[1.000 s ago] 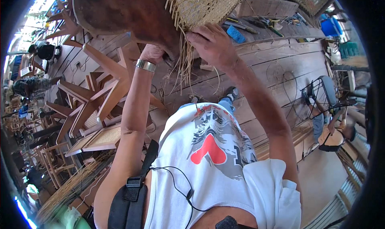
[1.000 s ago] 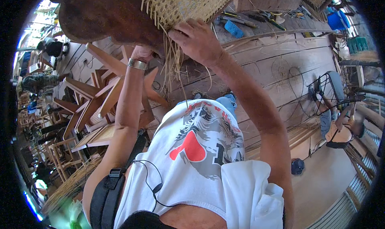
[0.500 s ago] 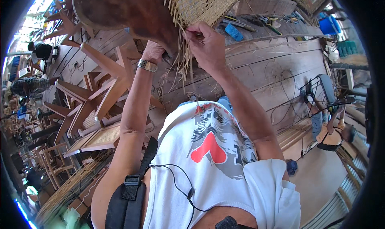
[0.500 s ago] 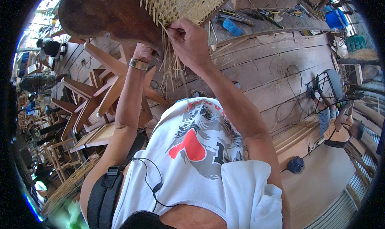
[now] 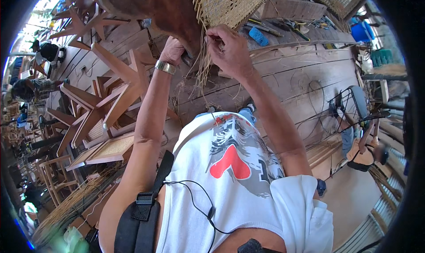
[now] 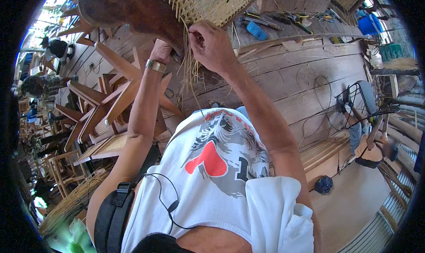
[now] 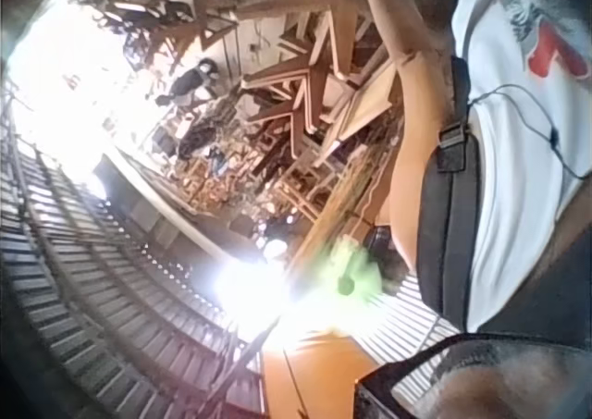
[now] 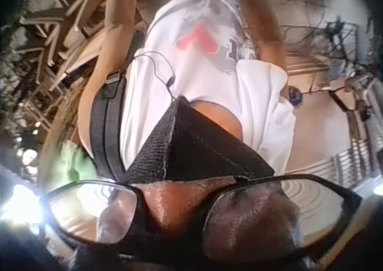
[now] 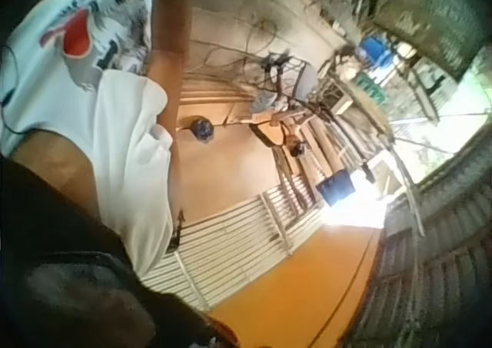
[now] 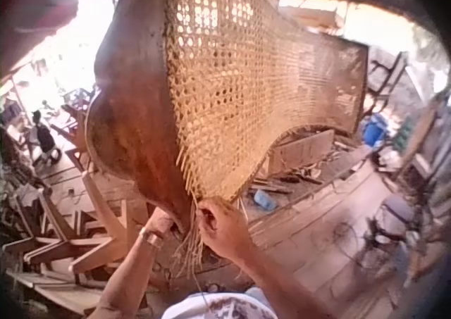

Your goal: Weave rattan strips into a wooden chair frame backrest using specialized tools.

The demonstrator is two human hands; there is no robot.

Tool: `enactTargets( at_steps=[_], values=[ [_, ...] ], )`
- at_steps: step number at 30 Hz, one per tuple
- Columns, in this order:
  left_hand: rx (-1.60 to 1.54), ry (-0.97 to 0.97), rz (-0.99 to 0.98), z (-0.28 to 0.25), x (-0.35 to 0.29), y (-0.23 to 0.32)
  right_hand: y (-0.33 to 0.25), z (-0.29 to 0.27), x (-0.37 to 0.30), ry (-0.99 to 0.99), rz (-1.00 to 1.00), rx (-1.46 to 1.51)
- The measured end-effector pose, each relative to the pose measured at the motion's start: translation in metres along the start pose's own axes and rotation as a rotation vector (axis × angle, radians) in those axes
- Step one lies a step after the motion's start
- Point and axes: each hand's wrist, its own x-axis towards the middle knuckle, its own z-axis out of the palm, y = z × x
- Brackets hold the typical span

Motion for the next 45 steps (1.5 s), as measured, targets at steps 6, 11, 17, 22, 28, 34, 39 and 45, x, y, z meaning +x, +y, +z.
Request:
enactTargets(
  at_steps=[6,11,17,22,28,34,39,45],
  values=[
    [-0.089,0.022,0.051,-0.004,-0.004,-0.004,0.002,0.001,0.006,0.028,-0.024,-0.082],
    [-0.215,-0.027,0.115,0.004,-0.023,0.006,0.005,0.006,0.009,0.025,-0.035,-0.237],
    [-0.037,0.016,0.193,0.043,-0.061,0.034,0.009,0.000,0.008,-0.016,-0.069,-0.170],
    [0.358,0.142,0.130,0.068,-0.063,0.055,0.011,-0.003,0.009,-0.054,-0.034,-0.045],
    [0.199,0.183,0.169,0.078,-0.067,0.056,0.011,0.007,0.009,-0.010,-0.069,-0.191],
    [0.181,0.159,0.183,0.074,-0.066,0.052,0.006,0.006,0.012,-0.021,-0.118,-0.296],
    [0.134,0.113,0.124,0.067,-0.065,0.049,-0.002,0.002,0.015,-0.053,-0.062,-0.296],
    [0.181,0.099,0.135,0.063,-0.063,0.049,-0.007,0.001,0.008,-0.020,-0.017,-0.228]
  ],
)
